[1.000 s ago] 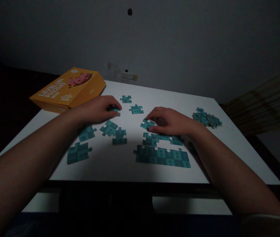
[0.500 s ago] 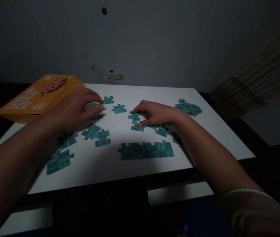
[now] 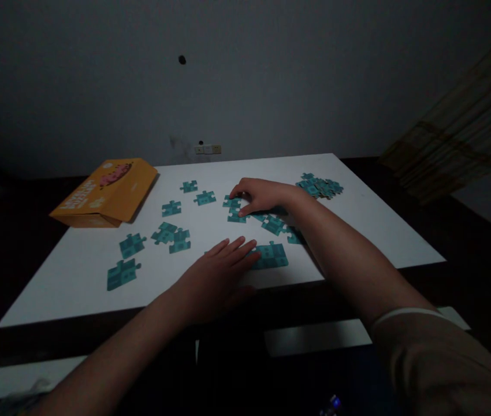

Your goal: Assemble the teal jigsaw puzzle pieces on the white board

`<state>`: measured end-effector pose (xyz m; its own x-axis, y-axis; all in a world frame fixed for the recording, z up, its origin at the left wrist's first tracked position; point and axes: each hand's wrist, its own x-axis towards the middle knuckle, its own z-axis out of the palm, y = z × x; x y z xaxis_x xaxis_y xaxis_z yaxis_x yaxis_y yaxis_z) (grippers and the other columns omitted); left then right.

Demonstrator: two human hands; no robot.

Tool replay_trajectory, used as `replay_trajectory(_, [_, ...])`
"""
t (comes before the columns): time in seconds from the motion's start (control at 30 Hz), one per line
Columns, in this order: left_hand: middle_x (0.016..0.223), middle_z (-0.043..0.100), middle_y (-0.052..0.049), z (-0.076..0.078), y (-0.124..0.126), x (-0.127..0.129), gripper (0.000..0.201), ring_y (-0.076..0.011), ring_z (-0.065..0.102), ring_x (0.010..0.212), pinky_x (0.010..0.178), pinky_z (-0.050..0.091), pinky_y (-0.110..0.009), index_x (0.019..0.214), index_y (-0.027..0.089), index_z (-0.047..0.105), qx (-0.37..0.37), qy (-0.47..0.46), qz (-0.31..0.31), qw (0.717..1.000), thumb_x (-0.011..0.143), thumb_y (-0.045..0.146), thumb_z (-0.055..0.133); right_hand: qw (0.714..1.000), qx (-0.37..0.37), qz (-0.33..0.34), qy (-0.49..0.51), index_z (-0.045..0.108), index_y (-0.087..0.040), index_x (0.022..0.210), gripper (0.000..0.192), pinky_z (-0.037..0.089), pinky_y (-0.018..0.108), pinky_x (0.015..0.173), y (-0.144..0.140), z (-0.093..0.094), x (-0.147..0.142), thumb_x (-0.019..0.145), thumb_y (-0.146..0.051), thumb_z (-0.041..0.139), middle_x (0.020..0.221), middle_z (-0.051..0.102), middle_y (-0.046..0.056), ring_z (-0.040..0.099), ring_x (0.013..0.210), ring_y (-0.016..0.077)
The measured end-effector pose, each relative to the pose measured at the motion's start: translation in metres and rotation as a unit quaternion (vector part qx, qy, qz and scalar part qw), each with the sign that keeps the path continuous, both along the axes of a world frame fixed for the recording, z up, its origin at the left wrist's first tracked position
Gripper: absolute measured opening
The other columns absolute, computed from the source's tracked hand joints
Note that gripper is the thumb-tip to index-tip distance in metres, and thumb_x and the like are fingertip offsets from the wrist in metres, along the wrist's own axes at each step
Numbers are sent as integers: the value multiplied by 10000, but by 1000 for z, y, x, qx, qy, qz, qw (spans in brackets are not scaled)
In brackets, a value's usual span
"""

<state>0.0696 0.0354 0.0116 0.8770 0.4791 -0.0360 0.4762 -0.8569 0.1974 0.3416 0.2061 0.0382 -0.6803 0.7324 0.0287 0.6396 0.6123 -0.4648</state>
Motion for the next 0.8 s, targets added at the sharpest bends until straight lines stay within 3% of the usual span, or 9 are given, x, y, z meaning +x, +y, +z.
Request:
replay_trajectory(0.13, [1946,340,-141,-3,-23,-1,734,-386,311,1815,1473,339,-631,1829,257,379,1,8,58,998,1171,484,612,1000,6,-7,6,847,-234,1363,597,578,407,946,2,-3,0,822,-439,996,1193,793,102,713,1009,269])
replay_trajectory(0.53, [1888,460,-152,-18,-74,21,671,-414,432,1759,1404,463,-679,1771,211,502,60,-46,263,962,1149,401,667,1000,8,2,-16,843,-230,1432,638,581,482,989,6,-8,2,864,-493,962,1215,798,148,718,1045,336])
replay_trajectory(0.67, [1846,511,-201,-24,-78,45,673,-483,480,1717,1364,486,-750,1739,182,567,85,-81,350,929,1132,441,701,1000,11,-2,-10,857,-251,1409,587,580,511,1018,8,-8,5,872,-471,940,1223,820,145,723,1072,351])
replay_trajectory(0.8, [1850,476,-266,-27,-79,79,736,-525,429,1734,1402,431,-744,1723,100,572,73,-88,445,888,1125,504,714,1000,19,-12,-9,868,-256,1391,561,596,525,1024,10,-9,10,885,-492,917,1275,827,159,735,1089,352])
